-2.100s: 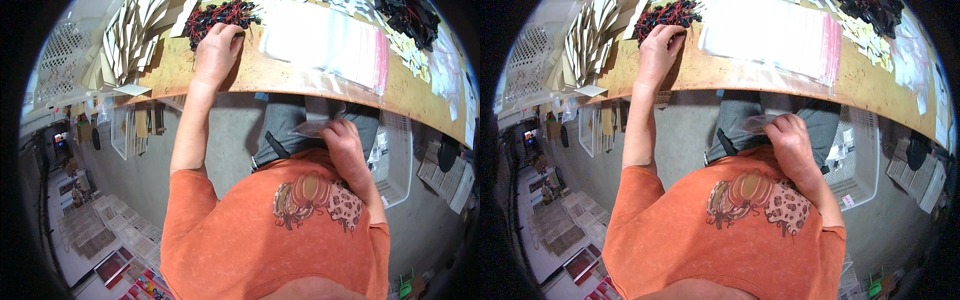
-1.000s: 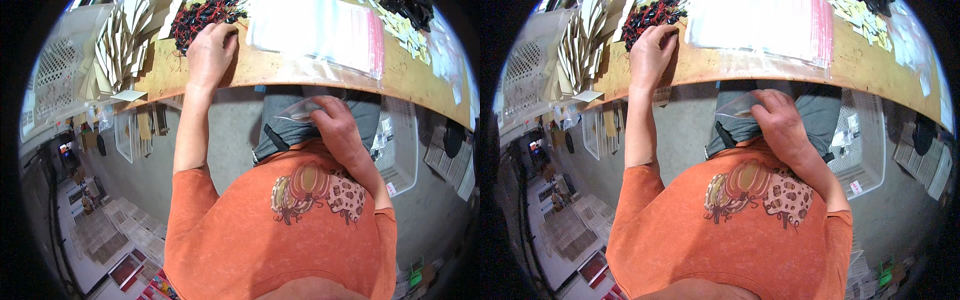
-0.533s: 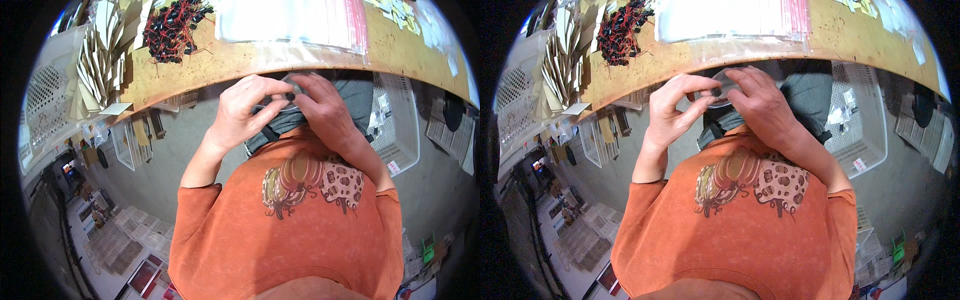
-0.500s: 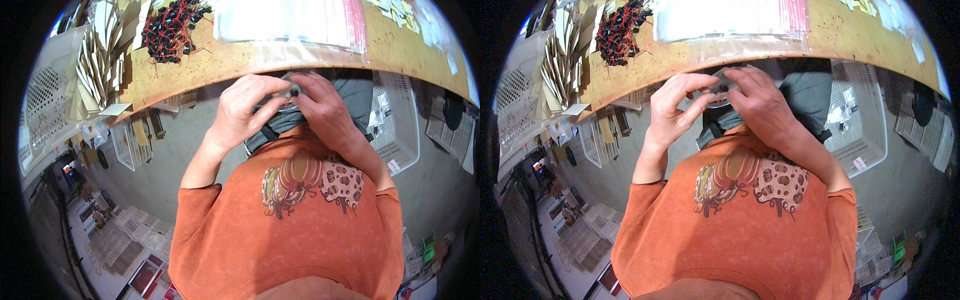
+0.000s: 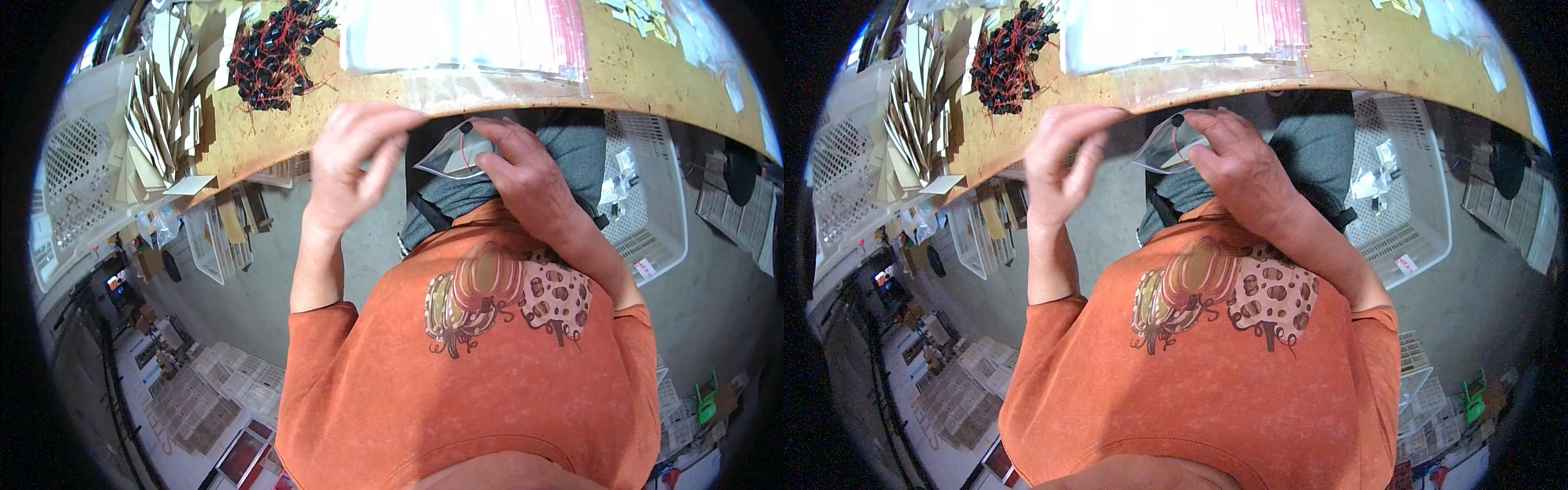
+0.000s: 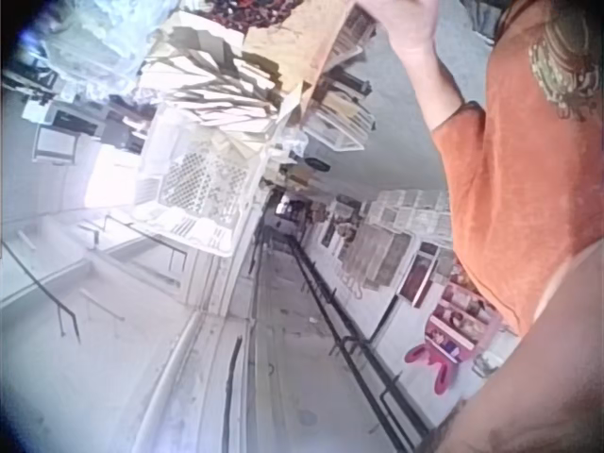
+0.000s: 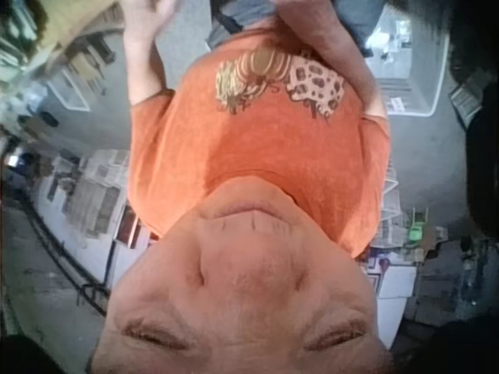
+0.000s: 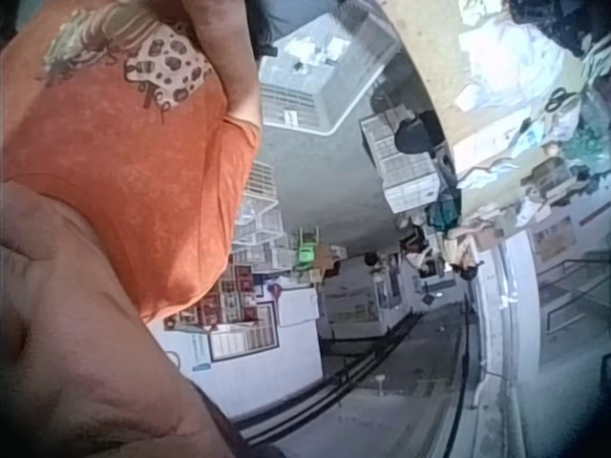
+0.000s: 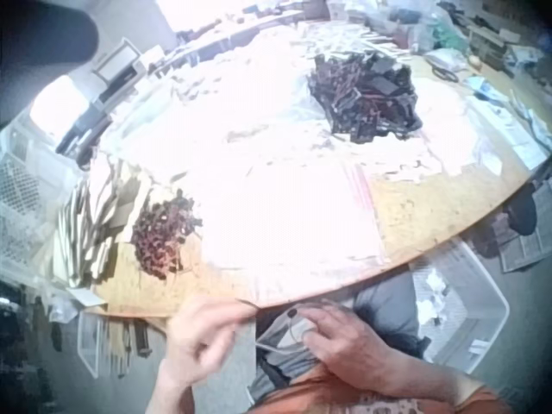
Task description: The person repeatedly picks small black electronic components with red wires from a table, places them into small clear plastic bags, and sets the filled bags into a white basket. The person also handles small white paper labels and stacks of plastic bags during the process.
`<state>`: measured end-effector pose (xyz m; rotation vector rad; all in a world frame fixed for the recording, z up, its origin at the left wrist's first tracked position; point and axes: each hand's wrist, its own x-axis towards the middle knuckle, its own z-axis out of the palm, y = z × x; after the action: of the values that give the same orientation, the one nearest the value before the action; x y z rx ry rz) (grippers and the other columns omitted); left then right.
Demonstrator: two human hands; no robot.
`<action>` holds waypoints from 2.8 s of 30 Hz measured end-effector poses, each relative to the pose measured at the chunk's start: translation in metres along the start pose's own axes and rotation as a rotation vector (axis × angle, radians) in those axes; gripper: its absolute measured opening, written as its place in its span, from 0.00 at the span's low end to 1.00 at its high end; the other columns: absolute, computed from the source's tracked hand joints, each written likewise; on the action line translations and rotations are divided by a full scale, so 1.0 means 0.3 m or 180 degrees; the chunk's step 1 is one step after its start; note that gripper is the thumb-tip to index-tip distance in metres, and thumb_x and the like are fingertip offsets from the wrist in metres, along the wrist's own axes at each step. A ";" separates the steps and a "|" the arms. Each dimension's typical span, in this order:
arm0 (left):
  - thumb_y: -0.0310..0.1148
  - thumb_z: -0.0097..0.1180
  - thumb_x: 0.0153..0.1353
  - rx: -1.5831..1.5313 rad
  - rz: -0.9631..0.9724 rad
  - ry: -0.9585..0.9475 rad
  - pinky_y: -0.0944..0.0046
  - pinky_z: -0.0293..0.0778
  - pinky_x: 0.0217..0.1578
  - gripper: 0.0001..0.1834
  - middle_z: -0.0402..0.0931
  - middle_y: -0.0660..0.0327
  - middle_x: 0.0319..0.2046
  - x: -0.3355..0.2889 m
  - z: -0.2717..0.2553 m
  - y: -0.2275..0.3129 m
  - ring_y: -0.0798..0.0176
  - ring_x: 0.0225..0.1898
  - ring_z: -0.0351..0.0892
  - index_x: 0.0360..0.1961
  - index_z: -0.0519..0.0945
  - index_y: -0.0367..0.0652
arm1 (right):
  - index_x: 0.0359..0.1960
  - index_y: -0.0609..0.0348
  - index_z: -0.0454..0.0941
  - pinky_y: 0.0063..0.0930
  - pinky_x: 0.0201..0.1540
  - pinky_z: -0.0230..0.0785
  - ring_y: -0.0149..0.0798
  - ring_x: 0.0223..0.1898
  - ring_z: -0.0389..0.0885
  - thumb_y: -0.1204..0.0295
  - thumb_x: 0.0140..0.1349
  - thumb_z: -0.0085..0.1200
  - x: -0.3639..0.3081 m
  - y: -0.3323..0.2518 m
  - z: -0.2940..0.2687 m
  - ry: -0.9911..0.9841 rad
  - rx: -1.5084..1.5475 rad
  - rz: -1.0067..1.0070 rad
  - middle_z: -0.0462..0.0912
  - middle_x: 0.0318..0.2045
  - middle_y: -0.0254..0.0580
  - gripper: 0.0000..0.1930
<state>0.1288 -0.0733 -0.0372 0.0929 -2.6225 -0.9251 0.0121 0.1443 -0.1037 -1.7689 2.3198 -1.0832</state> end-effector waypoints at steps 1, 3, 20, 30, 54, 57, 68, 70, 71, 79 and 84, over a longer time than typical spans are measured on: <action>0.19 0.62 0.55 0.0152 0.0276 -0.0290 0.57 0.76 0.47 0.15 0.83 0.62 0.42 0.013 0.016 0.025 0.55 0.44 0.81 0.43 0.87 0.43 | 0.35 0.65 0.79 0.45 0.64 0.72 0.55 0.60 0.78 0.75 0.59 0.57 -0.001 0.005 0.002 0.0004 0.0041 0.0017 0.79 0.56 0.54 0.06; 0.24 0.61 0.50 0.0586 0.0539 -0.0814 0.52 0.73 0.54 0.18 0.80 0.63 0.50 0.002 0.080 0.048 0.53 0.52 0.75 0.43 0.87 0.48 | 0.35 0.65 0.79 0.43 0.63 0.73 0.55 0.59 0.78 0.76 0.58 0.56 -0.001 0.006 0.001 0.0039 0.0089 0.0007 0.79 0.56 0.55 0.06; 0.23 0.62 0.64 0.0920 0.0090 0.0739 0.64 0.78 0.35 0.07 0.83 0.55 0.35 0.258 -0.176 -0.132 0.61 0.33 0.84 0.43 0.85 0.39 | 0.31 0.68 0.77 0.46 0.59 0.76 0.59 0.56 0.80 0.80 0.54 0.55 -0.025 0.037 0.023 0.0018 0.0148 -0.0006 0.79 0.55 0.61 0.04; 0.35 0.68 0.63 0.1341 -0.1235 -0.0464 0.63 0.81 0.44 0.13 0.87 0.60 0.37 0.656 -0.227 -0.636 0.65 0.39 0.86 0.46 0.86 0.41 | 0.36 0.70 0.80 0.45 0.58 0.76 0.59 0.54 0.81 0.81 0.58 0.58 -0.066 0.063 -0.004 0.0117 0.0170 0.0167 0.80 0.54 0.60 0.06; 0.33 0.68 0.62 0.0087 0.0944 -0.0754 0.63 0.82 0.40 0.10 0.88 0.55 0.35 0.806 0.459 0.112 0.61 0.35 0.89 0.43 0.88 0.42 | 0.35 0.66 0.78 0.47 0.69 0.67 0.57 0.64 0.72 0.73 0.59 0.54 -0.192 0.137 -0.014 0.0064 0.0322 0.0522 0.75 0.60 0.58 0.08; 0.35 0.68 0.61 0.0406 0.0798 -0.0797 0.60 0.83 0.40 0.10 0.88 0.54 0.36 0.828 0.516 0.105 0.57 0.35 0.89 0.42 0.88 0.43 | 0.35 0.66 0.78 0.47 0.68 0.67 0.57 0.64 0.73 0.73 0.59 0.54 -0.206 0.140 -0.027 0.0073 0.0281 0.0595 0.75 0.60 0.58 0.08; 0.33 0.68 0.62 0.0523 0.0565 -0.1228 0.58 0.81 0.39 0.10 0.87 0.53 0.34 0.802 0.465 0.137 0.56 0.36 0.88 0.41 0.86 0.41 | 0.36 0.65 0.79 0.47 0.66 0.69 0.57 0.63 0.73 0.73 0.60 0.54 -0.234 0.169 -0.052 0.0286 0.0233 0.0728 0.76 0.60 0.56 0.08; 0.32 0.67 0.63 0.0281 0.0570 -0.1266 0.61 0.81 0.38 0.10 0.86 0.56 0.33 0.799 0.465 0.111 0.61 0.35 0.86 0.44 0.86 0.41 | 0.37 0.66 0.79 0.47 0.66 0.69 0.58 0.62 0.74 0.73 0.60 0.53 -0.231 0.162 -0.070 0.0305 0.0258 0.0763 0.76 0.60 0.58 0.08; 0.31 0.66 0.64 0.0135 0.0538 -0.1350 0.62 0.80 0.38 0.10 0.86 0.57 0.32 0.802 0.469 0.102 0.64 0.34 0.85 0.45 0.86 0.41 | 0.37 0.67 0.79 0.48 0.65 0.69 0.58 0.62 0.75 0.73 0.60 0.53 -0.230 0.161 -0.083 0.0344 0.0285 0.0777 0.76 0.59 0.59 0.09; 0.30 0.69 0.63 -0.2157 -0.0311 -0.1506 0.73 0.77 0.37 0.09 0.82 0.70 0.30 0.603 0.318 0.268 0.78 0.33 0.78 0.42 0.85 0.40 | 0.39 0.66 0.77 0.47 0.61 0.73 0.60 0.57 0.78 0.79 0.62 0.57 -0.236 0.165 -0.150 0.0966 0.0295 0.0760 0.78 0.55 0.59 0.05; 0.29 0.65 0.61 -0.0486 0.1279 -0.1088 0.60 0.78 0.32 0.07 0.79 0.59 0.27 0.359 0.288 0.249 0.57 0.31 0.84 0.40 0.81 0.43 | 0.37 0.64 0.78 0.46 0.61 0.73 0.58 0.58 0.78 0.79 0.60 0.56 -0.170 0.099 -0.218 0.0974 0.0227 0.0792 0.79 0.54 0.55 0.05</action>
<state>0.0019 0.0176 -0.0201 -0.6599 -2.7012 -1.0599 -0.0221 0.2242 -0.0891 -1.3227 2.5416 -1.4533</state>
